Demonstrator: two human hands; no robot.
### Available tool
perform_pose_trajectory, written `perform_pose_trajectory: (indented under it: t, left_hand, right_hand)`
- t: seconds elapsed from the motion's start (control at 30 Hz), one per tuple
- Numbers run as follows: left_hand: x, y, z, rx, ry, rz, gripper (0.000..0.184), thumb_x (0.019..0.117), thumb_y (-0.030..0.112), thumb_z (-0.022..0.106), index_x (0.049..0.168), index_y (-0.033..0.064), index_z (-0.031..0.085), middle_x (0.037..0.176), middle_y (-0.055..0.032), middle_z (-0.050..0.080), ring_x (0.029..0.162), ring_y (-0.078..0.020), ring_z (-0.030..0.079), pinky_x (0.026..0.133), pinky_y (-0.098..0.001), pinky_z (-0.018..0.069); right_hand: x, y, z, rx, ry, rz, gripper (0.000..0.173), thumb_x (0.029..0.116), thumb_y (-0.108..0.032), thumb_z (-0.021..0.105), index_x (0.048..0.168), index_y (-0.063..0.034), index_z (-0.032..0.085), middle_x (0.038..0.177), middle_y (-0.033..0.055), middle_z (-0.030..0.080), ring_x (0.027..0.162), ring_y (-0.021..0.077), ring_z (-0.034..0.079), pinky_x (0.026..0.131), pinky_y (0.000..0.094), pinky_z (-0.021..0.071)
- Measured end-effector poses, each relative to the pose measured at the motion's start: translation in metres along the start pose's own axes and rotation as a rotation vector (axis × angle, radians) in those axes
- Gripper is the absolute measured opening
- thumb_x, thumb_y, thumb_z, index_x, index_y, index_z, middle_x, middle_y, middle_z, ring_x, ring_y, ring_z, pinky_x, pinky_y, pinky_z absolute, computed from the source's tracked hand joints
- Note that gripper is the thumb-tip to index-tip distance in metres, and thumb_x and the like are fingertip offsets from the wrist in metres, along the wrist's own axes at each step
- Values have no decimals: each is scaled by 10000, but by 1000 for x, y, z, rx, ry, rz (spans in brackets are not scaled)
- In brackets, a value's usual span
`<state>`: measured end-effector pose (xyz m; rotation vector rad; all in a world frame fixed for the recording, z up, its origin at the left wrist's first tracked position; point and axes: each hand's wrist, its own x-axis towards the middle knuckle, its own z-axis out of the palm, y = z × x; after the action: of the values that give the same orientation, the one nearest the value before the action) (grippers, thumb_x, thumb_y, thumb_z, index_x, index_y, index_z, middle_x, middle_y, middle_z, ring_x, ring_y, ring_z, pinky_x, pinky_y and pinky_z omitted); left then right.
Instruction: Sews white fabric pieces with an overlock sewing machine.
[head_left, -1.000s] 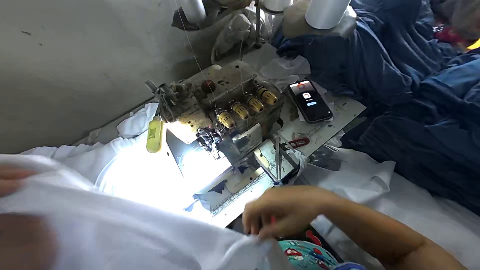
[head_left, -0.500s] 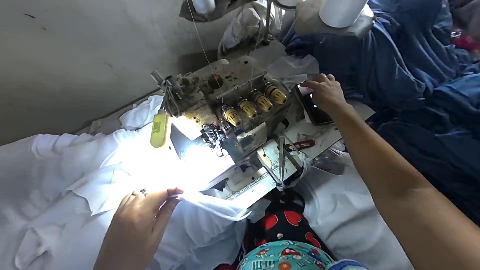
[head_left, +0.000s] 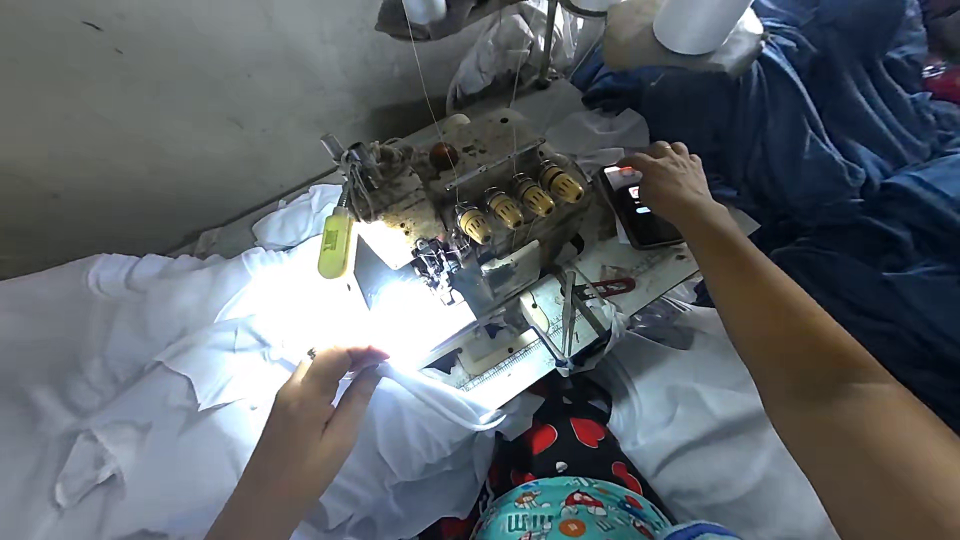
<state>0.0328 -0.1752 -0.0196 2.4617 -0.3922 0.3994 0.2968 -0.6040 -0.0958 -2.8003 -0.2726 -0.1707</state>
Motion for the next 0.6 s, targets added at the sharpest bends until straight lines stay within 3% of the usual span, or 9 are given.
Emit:
perform_pose_trajectory:
  t: [0.23, 0.43, 0.53, 0.6]
  left_hand:
    - [0, 1, 4, -80, 14, 0, 234, 1022, 221, 507, 1082, 35, 636, 971, 15, 688, 919, 113, 563, 839, -63, 439]
    - [0, 3, 5, -83, 84, -74, 261, 979, 295, 613, 1019, 44, 671, 914, 53, 664, 847, 142, 531, 763, -33, 425]
    - [2, 5, 6, -102, 98, -68, 248, 975, 284, 616, 1017, 46, 671, 911, 63, 669, 852, 145, 535, 771, -35, 428]
    - [4, 5, 8, -116, 99, -54, 241, 983, 282, 617, 1036, 51, 664, 934, 62, 680, 873, 139, 549, 795, -44, 438]
  right_hand:
    - [10, 0, 10, -17, -62, 42, 457, 906, 100, 566, 1283, -117, 703, 1315, 321, 580, 1275, 568, 469, 945, 730, 378]
    - [11, 3, 11, -43, -86, 18, 481, 882, 104, 578, 1273, -139, 716, 1304, 317, 585, 1274, 564, 468, 944, 738, 364]
    - [-2, -10, -7, 58, 36, 25, 385, 944, 75, 517, 1255, -64, 694, 1290, 328, 588, 1258, 569, 494, 946, 744, 377]
    - [-25, -32, -19, 208, 200, -12, 310, 999, 22, 453, 1211, 15, 679, 1234, 314, 618, 1205, 519, 562, 972, 686, 437]
